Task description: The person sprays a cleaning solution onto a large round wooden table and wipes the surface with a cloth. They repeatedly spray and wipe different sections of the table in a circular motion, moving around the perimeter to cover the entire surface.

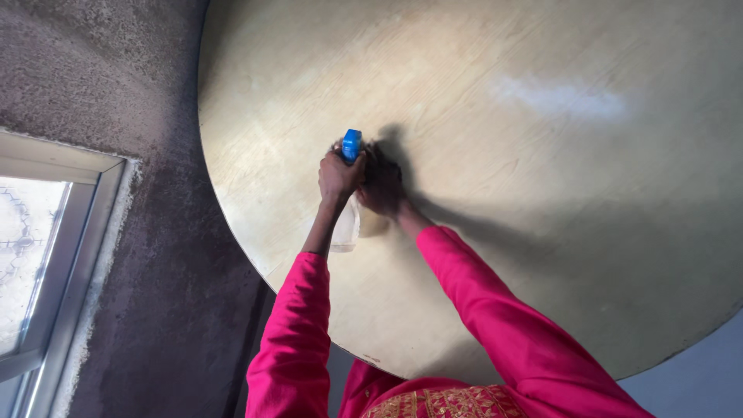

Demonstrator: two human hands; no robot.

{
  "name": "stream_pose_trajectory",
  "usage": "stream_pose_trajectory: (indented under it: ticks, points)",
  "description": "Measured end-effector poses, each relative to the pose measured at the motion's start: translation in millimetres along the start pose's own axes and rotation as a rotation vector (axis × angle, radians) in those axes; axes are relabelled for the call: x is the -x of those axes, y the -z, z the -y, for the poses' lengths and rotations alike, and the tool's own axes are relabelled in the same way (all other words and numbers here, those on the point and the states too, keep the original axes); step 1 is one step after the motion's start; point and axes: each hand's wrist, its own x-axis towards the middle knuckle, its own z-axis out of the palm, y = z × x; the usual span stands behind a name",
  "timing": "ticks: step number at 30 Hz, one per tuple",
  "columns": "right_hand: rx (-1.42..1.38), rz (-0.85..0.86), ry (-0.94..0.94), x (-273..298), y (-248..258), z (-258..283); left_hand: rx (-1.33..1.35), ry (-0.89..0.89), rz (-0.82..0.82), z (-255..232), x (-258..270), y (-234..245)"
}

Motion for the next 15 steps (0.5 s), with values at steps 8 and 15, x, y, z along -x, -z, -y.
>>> stream_pose_trajectory:
  ticks: [8, 15]
  points:
    - [0.08, -0.072, 0.0, -104, 17, -33, 0.268, 0.092, 0.096, -20, 7, 29]
    - [0.112, -0.159, -0.159, -103, 9, -60, 0.204, -0.028, -0.121, -19, 25, 30]
